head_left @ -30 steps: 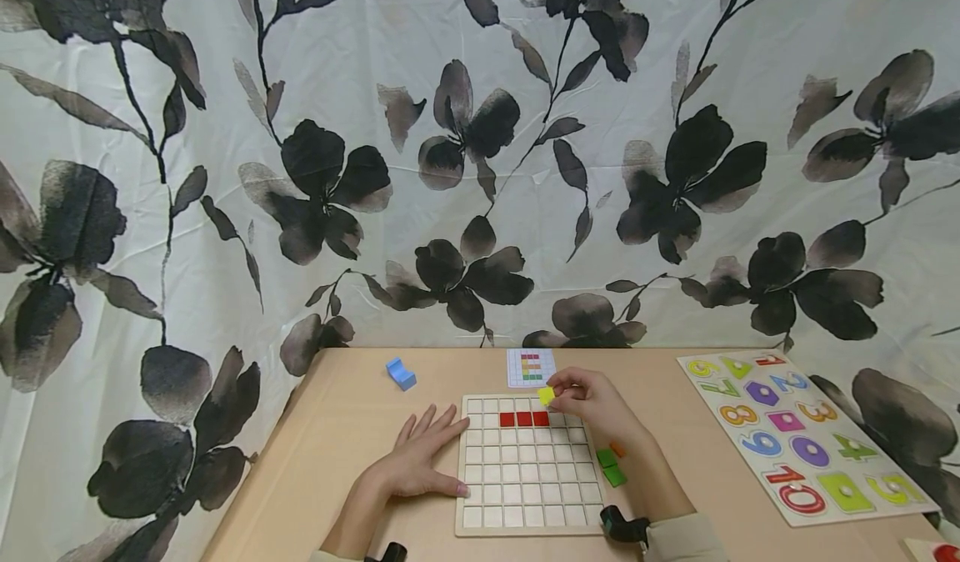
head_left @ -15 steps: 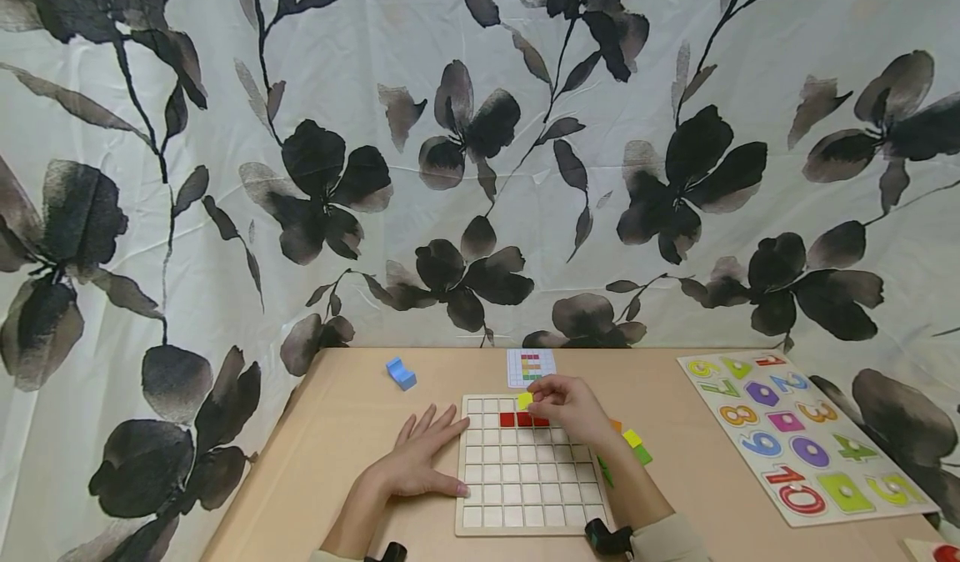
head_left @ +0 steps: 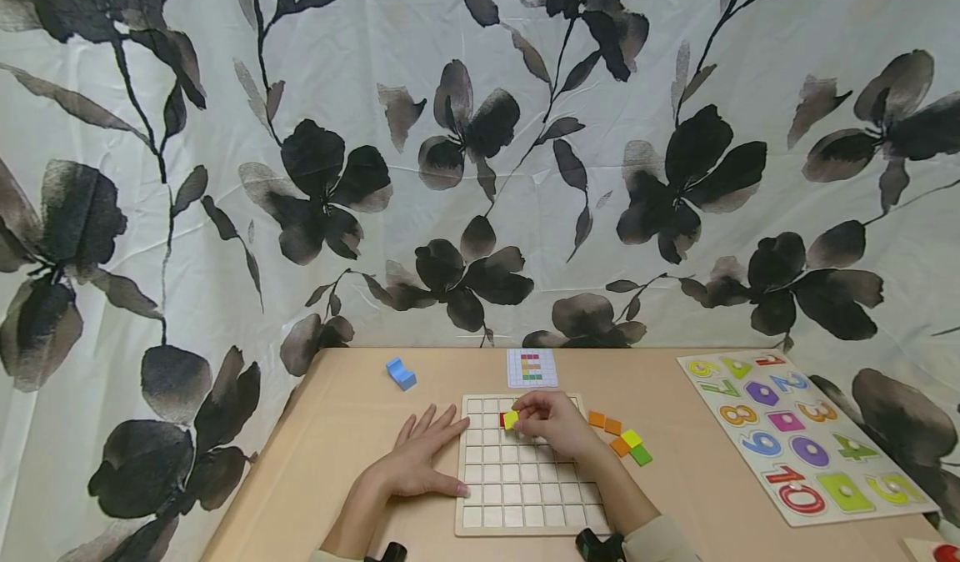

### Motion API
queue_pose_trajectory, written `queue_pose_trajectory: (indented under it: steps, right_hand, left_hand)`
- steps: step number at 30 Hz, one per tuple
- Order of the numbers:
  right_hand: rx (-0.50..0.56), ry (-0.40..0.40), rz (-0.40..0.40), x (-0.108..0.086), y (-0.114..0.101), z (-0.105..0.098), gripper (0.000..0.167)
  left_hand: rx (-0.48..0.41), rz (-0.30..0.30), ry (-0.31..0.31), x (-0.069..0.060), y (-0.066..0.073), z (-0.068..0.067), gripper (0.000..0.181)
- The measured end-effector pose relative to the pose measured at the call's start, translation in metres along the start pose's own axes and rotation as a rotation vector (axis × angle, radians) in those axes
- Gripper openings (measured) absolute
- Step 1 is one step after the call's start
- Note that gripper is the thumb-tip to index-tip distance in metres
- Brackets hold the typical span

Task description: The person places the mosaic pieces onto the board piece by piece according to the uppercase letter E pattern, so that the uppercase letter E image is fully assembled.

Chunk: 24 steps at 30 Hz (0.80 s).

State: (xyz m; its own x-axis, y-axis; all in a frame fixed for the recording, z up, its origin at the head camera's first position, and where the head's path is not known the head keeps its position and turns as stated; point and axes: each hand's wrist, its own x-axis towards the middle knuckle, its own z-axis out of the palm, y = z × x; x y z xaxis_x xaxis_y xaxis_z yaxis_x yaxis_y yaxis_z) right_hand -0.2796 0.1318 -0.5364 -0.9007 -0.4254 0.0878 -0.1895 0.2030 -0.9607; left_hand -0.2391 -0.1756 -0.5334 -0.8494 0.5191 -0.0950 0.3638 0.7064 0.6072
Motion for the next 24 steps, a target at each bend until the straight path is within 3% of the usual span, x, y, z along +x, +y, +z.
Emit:
queue_pose_trajectory:
  steps: [4,12,24]
  right_hand:
    - [-0.048,-0.008,-0.001,-0.0001,0.0025,0.0016,0.018]
    - [-0.247,-0.038,-0.028,-0.0018,0.0005,0.0065,0.014]
    - [-0.349,-0.047,-0.056,-0.004,-0.0057,0.0095,0.014]
  left_hand:
    - [0.005,0.0,0.002,0.0001,0.0001,0.0,0.108]
    - [0.009,-0.007,0.005,0.0001,0.0006,0.0,0.108]
    - [0.022,-0.007,0.003,0.0005,-0.0001,-0.0003,0.109]
